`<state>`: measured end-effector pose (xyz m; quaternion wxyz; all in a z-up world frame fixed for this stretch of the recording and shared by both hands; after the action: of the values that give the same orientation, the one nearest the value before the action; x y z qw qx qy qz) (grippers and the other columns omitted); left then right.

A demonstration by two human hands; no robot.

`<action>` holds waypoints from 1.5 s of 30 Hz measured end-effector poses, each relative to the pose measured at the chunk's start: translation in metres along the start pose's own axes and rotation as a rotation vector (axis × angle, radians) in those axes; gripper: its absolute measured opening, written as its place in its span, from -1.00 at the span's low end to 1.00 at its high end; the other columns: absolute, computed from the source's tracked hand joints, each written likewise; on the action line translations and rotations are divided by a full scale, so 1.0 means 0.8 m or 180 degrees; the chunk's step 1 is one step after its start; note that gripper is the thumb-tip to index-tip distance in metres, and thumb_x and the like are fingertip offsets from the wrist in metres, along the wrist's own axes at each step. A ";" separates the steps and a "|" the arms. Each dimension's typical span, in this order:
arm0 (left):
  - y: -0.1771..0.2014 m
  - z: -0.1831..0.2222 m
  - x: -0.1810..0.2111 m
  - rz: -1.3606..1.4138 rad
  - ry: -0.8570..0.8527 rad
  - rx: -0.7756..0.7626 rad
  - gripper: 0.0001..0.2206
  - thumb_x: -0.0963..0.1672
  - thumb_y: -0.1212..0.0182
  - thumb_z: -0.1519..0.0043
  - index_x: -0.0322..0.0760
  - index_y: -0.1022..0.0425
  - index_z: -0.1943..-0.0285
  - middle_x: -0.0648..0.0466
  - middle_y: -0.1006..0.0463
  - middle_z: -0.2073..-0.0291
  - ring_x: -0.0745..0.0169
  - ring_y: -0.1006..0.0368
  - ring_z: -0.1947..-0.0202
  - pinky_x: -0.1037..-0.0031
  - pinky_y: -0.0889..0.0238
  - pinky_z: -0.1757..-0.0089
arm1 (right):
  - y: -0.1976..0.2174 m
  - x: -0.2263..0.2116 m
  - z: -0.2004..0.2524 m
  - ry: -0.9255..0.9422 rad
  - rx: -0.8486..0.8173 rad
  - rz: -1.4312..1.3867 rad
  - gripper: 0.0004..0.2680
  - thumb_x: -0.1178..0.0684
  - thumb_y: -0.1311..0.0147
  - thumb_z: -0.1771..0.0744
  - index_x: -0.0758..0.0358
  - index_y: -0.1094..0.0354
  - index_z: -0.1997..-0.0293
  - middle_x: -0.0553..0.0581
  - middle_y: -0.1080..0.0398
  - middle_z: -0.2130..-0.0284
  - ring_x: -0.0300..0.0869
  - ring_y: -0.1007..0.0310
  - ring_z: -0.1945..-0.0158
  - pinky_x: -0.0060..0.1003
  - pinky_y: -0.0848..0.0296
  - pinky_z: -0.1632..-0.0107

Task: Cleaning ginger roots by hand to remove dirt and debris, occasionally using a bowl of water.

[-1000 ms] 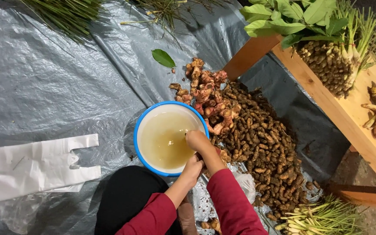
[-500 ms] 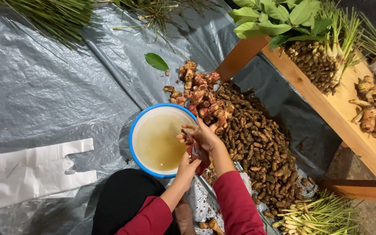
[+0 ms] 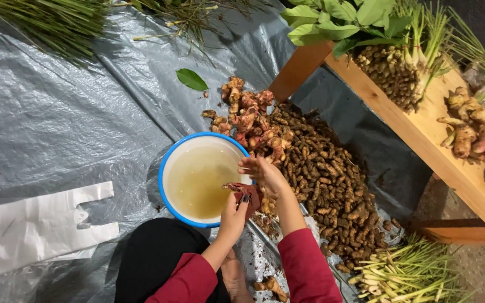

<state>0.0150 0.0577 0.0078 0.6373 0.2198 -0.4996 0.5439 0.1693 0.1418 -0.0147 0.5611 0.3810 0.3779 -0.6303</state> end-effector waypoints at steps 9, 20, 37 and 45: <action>-0.032 0.021 0.009 -0.1384 -0.1264 -0.0362 -0.94 -0.15 -0.04 -0.39 -0.19 -0.40 0.12 -0.09 -0.58 0.32 -0.06 -0.57 0.16 0.15 -0.45 0.12 | 0.040 -0.011 0.114 0.0531 0.0844 0.0244 -0.87 0.09 -0.33 -0.26 0.24 -0.42 0.30 0.21 -0.57 0.12 -0.16 -0.53 0.20 -0.30 -0.51 0.25; -0.102 0.103 0.028 -0.2261 -0.2525 -0.1143 -0.98 -0.21 -0.17 -0.27 -0.29 -0.46 0.21 -0.03 -0.52 0.41 -0.05 -0.55 0.32 0.31 -0.48 0.26 | 0.083 0.037 0.268 0.1049 0.1551 0.1196 -0.86 0.11 -0.38 -0.21 0.12 -0.61 0.22 0.03 -0.60 0.31 -0.20 -0.52 0.08 -0.27 -0.37 -0.12; -0.150 0.061 -0.071 -0.0494 -0.0382 -0.1452 -0.79 -0.15 -0.44 -0.16 -0.29 -0.57 0.09 -0.01 -0.66 0.24 0.35 -0.46 0.14 0.38 -0.36 0.00 | 0.139 0.077 0.386 0.0931 0.2176 0.0404 -0.92 0.20 -0.26 -0.26 0.25 -0.54 0.23 0.08 -0.53 0.43 -0.28 -0.44 0.26 -0.29 -0.46 0.09; -0.178 0.052 -0.079 -0.0398 -0.0195 -0.1855 -0.80 -0.16 -0.44 -0.18 -0.35 -0.48 0.20 0.02 -0.61 0.25 0.41 -0.43 0.26 0.44 -0.36 0.09 | 0.125 0.034 0.415 0.1034 0.1936 0.0369 -0.83 0.17 -0.19 -0.29 0.27 -0.49 0.05 0.08 -0.45 0.37 -0.19 -0.36 0.19 -0.23 -0.44 0.07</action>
<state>0.1342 -0.0511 0.0070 0.6905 0.0742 -0.6391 0.3305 0.2476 -0.1781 0.0965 0.3892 0.6469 0.2349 -0.6123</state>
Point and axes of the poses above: each hand's wrist, its own z-axis away from the middle knuckle, its own y-axis out of the back of the hand, x = y × z, the point moved 10 cm from there along -z, towards the middle knuckle
